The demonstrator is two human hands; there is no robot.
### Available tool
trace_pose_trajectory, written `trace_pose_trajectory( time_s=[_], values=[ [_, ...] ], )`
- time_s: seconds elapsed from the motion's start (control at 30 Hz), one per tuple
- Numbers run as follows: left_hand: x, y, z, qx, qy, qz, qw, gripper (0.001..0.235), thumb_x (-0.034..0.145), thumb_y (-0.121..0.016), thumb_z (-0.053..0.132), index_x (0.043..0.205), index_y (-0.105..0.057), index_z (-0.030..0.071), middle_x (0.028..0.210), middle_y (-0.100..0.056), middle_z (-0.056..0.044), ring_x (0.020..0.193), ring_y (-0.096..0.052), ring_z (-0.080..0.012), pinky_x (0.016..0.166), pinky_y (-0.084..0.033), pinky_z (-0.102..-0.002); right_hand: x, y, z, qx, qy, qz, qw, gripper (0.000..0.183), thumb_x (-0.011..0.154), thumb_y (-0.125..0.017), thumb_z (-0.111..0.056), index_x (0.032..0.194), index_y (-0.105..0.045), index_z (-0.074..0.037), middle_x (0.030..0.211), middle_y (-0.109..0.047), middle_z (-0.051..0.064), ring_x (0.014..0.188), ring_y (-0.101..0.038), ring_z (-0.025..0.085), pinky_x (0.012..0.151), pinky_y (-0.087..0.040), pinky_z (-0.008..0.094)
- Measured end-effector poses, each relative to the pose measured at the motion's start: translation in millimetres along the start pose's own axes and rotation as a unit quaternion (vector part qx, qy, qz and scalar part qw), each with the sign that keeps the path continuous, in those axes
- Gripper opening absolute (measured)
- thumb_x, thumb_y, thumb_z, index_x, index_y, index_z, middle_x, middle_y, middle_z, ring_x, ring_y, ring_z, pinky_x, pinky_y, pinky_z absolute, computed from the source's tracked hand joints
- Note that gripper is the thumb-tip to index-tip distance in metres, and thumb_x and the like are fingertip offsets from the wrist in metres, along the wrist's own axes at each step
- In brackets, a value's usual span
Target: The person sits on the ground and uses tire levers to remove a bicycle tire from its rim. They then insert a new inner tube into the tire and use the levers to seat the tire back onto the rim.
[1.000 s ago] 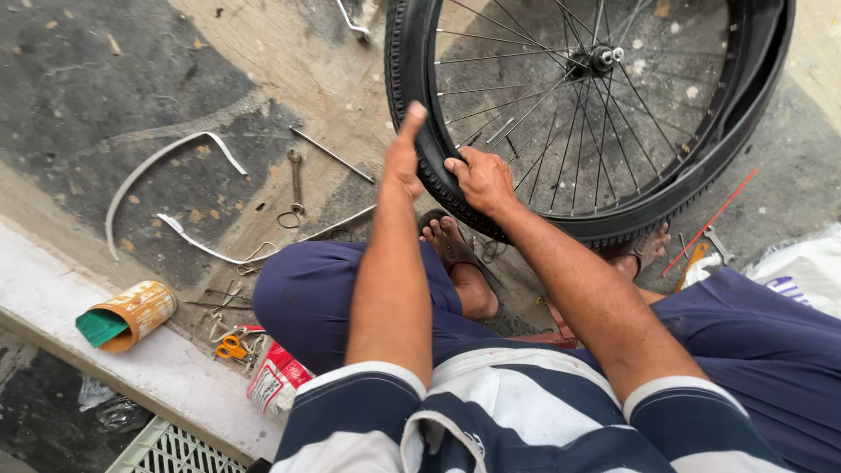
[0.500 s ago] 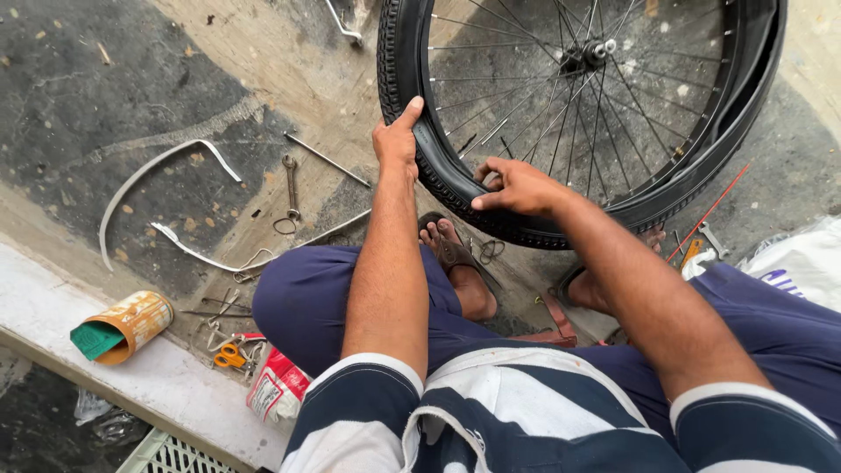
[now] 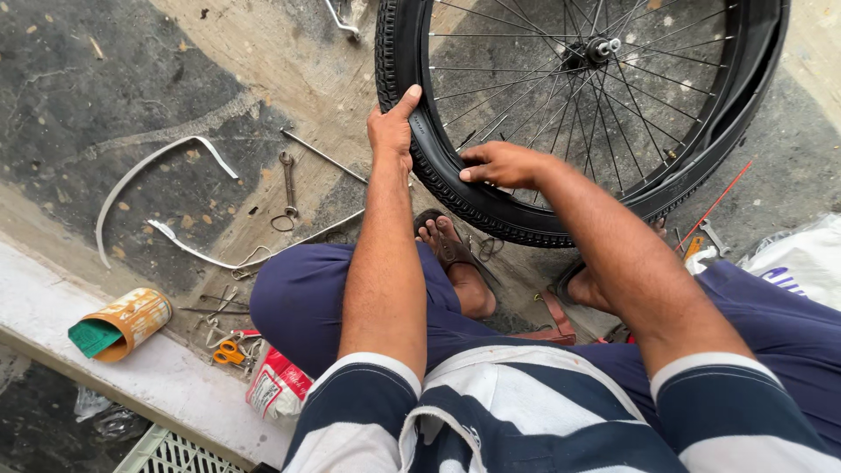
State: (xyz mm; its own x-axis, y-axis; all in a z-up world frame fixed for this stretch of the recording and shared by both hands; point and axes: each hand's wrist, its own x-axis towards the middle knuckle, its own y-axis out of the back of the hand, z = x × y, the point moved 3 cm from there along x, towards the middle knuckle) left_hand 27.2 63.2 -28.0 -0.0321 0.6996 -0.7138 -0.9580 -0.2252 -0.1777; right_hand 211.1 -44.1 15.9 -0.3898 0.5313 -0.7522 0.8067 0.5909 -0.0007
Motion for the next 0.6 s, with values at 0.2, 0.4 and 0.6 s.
trace_pose_trajectory(
  time_s=[0.2, 0.4, 0.6],
  values=[
    [-9, -8, 9, 0.079, -0.013, 0.009, 0.997, 0.045, 0.073, -0.091, 0.021, 0.107, -0.072, -0.002, 0.093, -0.077, -0.011, 0.075, -0.074, -0.0199, 0.065, -0.063, -0.036, -19, -43, -25, -0.149, -0.143, 0.213, 0.955, 0.037, 0.103, -0.062, -0.033, 0.125, -0.065, -0.004, 0.124, -0.07, 0.016, 0.117, -0.065, 0.037, 0.098, -0.049, 0.053],
    [-5, -18, 27, 0.087, -0.019, -0.016, 0.996, 0.05, 0.071, -0.092, 0.022, 0.108, -0.071, -0.005, 0.092, -0.076, -0.014, 0.072, -0.073, -0.0239, 0.063, -0.062, -0.039, -82, -43, -31, -0.173, 0.185, 0.396, 0.883, 0.05, 0.096, -0.074, -0.036, 0.134, -0.059, -0.006, 0.132, -0.063, 0.021, 0.113, -0.064, 0.038, 0.091, -0.053, 0.048],
    [1, -22, 26, 0.069, -0.041, -0.001, 0.997, 0.05, 0.068, -0.093, 0.022, 0.106, -0.072, -0.003, 0.093, -0.077, -0.011, 0.074, -0.074, -0.021, 0.065, -0.063, -0.037, -97, -38, -26, -0.205, -0.055, 0.23, 0.95, 0.082, 0.06, -0.092, -0.051, 0.123, -0.061, -0.009, 0.103, -0.071, 0.019, 0.101, -0.068, 0.038, 0.086, -0.054, 0.05]
  ],
)
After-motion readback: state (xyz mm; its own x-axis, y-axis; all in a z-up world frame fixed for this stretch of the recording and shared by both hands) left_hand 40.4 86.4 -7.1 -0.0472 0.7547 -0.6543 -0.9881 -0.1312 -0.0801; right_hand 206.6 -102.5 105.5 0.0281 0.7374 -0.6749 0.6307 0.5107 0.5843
